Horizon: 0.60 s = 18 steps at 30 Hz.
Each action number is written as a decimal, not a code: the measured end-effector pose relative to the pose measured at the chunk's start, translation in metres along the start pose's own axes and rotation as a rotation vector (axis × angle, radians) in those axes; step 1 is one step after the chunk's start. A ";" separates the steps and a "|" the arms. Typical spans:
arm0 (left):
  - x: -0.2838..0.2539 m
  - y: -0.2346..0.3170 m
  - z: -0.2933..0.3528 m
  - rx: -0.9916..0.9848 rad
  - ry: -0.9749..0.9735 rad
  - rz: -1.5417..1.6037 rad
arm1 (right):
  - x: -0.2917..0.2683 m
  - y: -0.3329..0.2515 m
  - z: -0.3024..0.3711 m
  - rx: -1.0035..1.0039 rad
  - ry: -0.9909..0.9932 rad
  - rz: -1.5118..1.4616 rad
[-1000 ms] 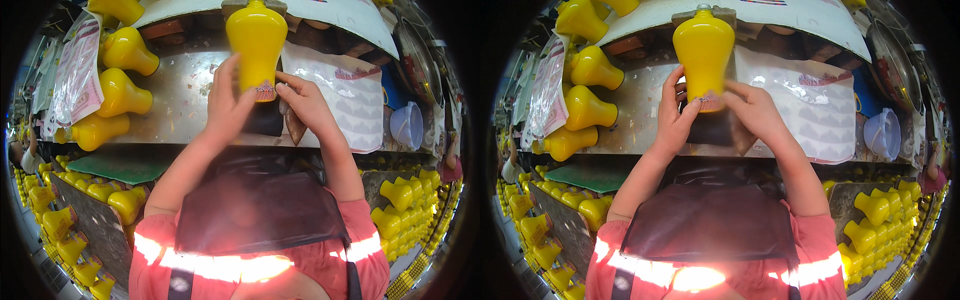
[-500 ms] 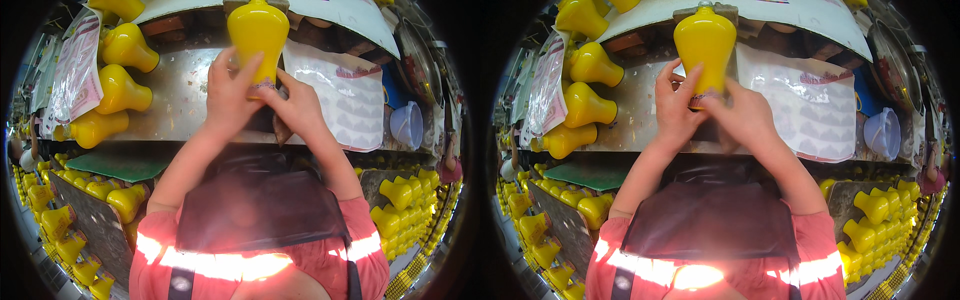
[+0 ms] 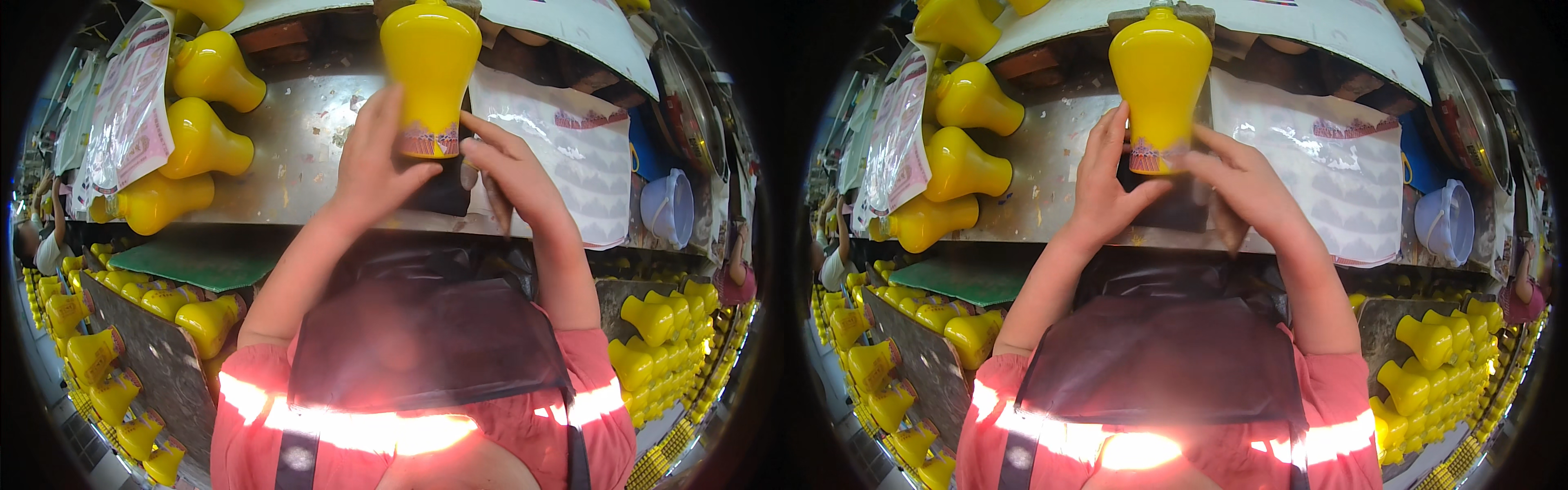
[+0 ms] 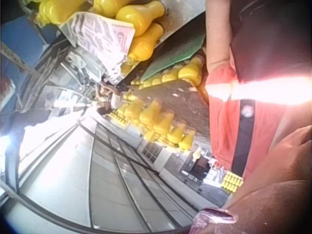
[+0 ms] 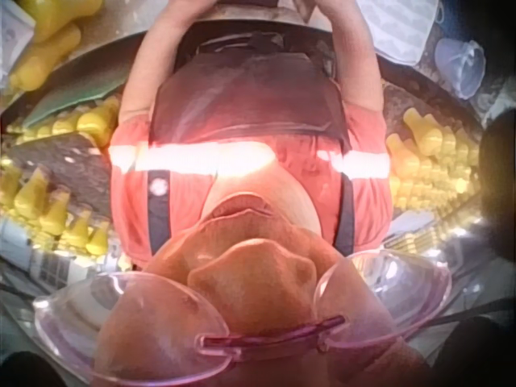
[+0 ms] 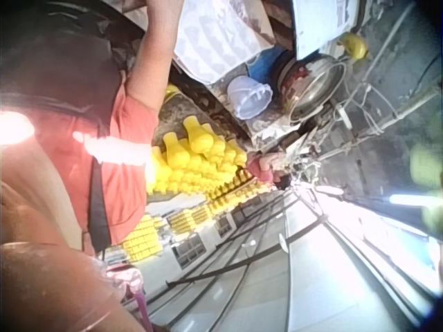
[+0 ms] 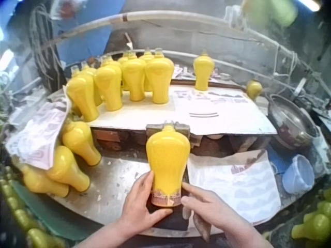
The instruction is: The person applies decorative stickers to yellow ceramic vases on a workbench. They peel each sticker from a sheet, place it on the vase, and smooth it with fingers and a small tool, then set the finished vase aside and repeat with the next item.
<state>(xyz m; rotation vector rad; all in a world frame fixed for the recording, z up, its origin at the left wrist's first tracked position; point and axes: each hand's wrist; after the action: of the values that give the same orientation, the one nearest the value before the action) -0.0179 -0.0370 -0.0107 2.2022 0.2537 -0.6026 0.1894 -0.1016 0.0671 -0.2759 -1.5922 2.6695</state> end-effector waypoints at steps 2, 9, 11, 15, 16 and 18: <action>-0.002 -0.001 -0.001 -0.043 -0.011 0.122 | -0.010 0.004 -0.001 -0.061 -0.063 -0.081; -0.003 0.012 0.002 -0.251 0.073 0.342 | 0.011 0.018 -0.009 -0.218 0.174 0.265; -0.005 0.016 0.004 -0.166 0.090 0.229 | 0.015 0.017 -0.011 -0.310 0.219 0.335; -0.002 0.021 0.009 -0.101 0.167 0.156 | 0.015 0.013 -0.017 -0.229 0.205 0.292; 0.000 0.021 0.010 -0.081 0.181 0.136 | 0.014 0.012 -0.018 -0.195 0.175 0.269; 0.003 0.022 0.012 -0.042 0.213 0.106 | 0.015 0.011 -0.021 -0.169 0.154 0.242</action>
<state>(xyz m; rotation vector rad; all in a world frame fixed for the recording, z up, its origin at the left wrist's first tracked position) -0.0111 -0.0601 -0.0039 2.2243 0.2562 -0.3016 0.1792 -0.0876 0.0455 -0.7039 -1.8436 2.5997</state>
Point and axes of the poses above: each hand's wrist, its own z-axis away from the middle knuckle, its own x-axis out of the palm, y = z × x, and after that the axes turned 10 degrees about y, right-handed
